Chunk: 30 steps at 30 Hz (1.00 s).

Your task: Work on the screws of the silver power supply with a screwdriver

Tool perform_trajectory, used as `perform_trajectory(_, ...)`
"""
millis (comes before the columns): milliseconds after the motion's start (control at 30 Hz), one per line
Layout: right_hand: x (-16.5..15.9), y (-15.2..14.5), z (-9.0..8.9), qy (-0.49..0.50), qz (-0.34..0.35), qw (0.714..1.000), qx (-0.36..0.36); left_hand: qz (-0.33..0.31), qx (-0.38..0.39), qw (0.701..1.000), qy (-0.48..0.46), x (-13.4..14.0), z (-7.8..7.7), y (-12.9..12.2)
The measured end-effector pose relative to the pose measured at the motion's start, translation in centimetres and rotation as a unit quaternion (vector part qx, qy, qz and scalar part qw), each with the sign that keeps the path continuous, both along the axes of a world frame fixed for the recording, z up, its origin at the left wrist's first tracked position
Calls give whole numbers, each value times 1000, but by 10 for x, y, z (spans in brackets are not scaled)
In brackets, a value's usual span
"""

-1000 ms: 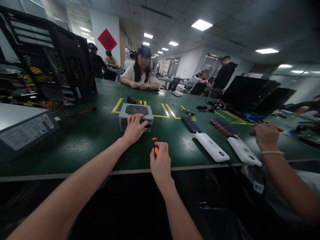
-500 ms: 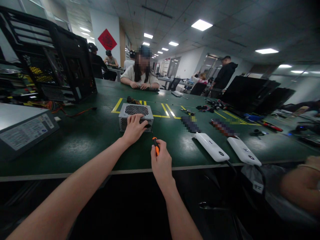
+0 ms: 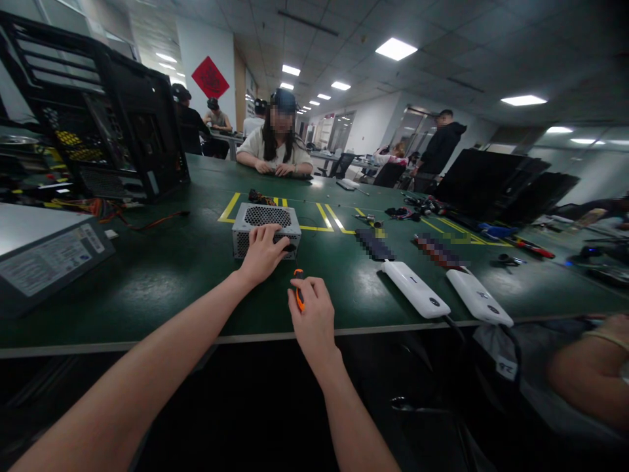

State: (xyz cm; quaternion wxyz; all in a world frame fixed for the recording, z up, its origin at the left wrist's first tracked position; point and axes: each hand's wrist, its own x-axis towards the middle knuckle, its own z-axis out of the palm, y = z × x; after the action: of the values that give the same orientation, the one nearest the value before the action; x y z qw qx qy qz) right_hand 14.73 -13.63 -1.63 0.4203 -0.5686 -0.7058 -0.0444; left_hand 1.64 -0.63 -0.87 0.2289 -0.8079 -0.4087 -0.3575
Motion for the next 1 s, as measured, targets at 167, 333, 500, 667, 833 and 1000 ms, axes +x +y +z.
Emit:
perform_trajectory(167,-2,-3,3,35,6,998,-59,-22,-20,999,-24,0,0,0)
perform_trajectory(333,-1,-2,-5,56,-33,997,-28,-13,-19,1000,-18,0,1,-1)
perform_trajectory(500,2,-1,-9,34,-54,998,-16,-15,-26,999,-27,0,0,-1)
perform_trajectory(667,3,-1,-6,59,-19,998,-5,-12,-17,1000,-16,0,-1,-1)
perform_trajectory(833,0,0,-10,53,-38,998,6,-12,-18,1000,-15,0,-1,-1)
perform_trajectory(1000,-1,1,-13,46,-25,998,41,-9,-14,1000,-12,0,-1,0)
